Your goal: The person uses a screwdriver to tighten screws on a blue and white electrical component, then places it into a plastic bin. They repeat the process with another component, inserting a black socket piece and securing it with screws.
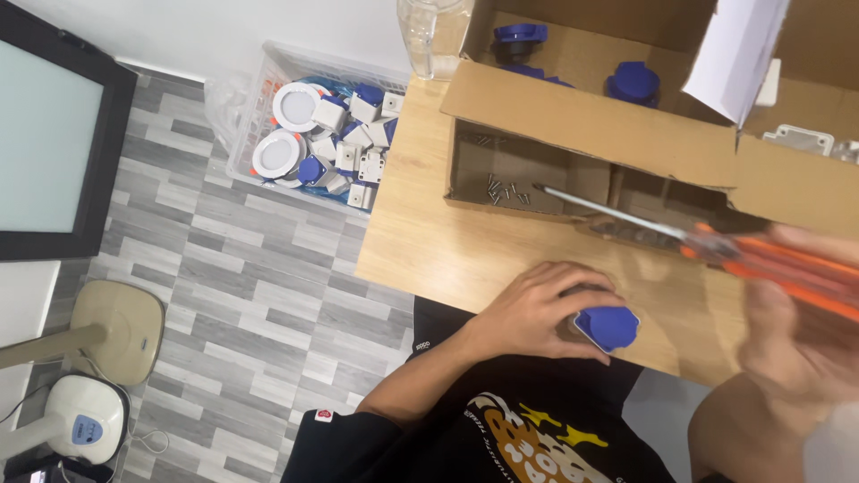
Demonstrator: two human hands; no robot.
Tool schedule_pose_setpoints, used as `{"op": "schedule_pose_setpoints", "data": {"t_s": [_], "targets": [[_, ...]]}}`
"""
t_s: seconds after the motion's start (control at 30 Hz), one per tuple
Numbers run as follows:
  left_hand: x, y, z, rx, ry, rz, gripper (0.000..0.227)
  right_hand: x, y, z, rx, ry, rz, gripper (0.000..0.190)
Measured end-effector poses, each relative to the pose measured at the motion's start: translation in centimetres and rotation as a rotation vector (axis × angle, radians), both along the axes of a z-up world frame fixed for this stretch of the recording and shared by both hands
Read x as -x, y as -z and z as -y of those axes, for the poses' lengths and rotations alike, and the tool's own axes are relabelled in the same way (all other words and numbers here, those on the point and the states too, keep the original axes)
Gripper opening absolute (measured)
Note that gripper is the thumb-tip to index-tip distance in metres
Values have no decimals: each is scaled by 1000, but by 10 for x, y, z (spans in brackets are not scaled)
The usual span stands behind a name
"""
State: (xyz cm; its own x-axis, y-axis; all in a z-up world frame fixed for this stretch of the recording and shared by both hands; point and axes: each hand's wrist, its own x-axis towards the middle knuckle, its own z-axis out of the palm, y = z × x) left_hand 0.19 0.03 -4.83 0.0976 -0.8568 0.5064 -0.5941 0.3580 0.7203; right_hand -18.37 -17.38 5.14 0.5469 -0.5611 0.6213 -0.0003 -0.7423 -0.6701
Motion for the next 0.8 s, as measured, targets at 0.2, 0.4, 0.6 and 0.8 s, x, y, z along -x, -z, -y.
{"op": "schedule_pose_setpoints", "data": {"t_s": [0.2, 0.4, 0.6, 0.8], "targets": [[-7, -21, -3, -79, 69, -62, 69, -79, -22, -6, 116, -174, 10, 69], [-9, -24, -5, -106, 56, -51, 65, -95, 0, -2, -60, -196, -40, 37], [-9, -25, -6, -102, 103, -63, 58, -99, 5, -4, 36, -267, -36, 42], [-8, -27, -7, -80, 96, -55, 57, -102, 8, -7, 63, -283, -17, 50]]}}
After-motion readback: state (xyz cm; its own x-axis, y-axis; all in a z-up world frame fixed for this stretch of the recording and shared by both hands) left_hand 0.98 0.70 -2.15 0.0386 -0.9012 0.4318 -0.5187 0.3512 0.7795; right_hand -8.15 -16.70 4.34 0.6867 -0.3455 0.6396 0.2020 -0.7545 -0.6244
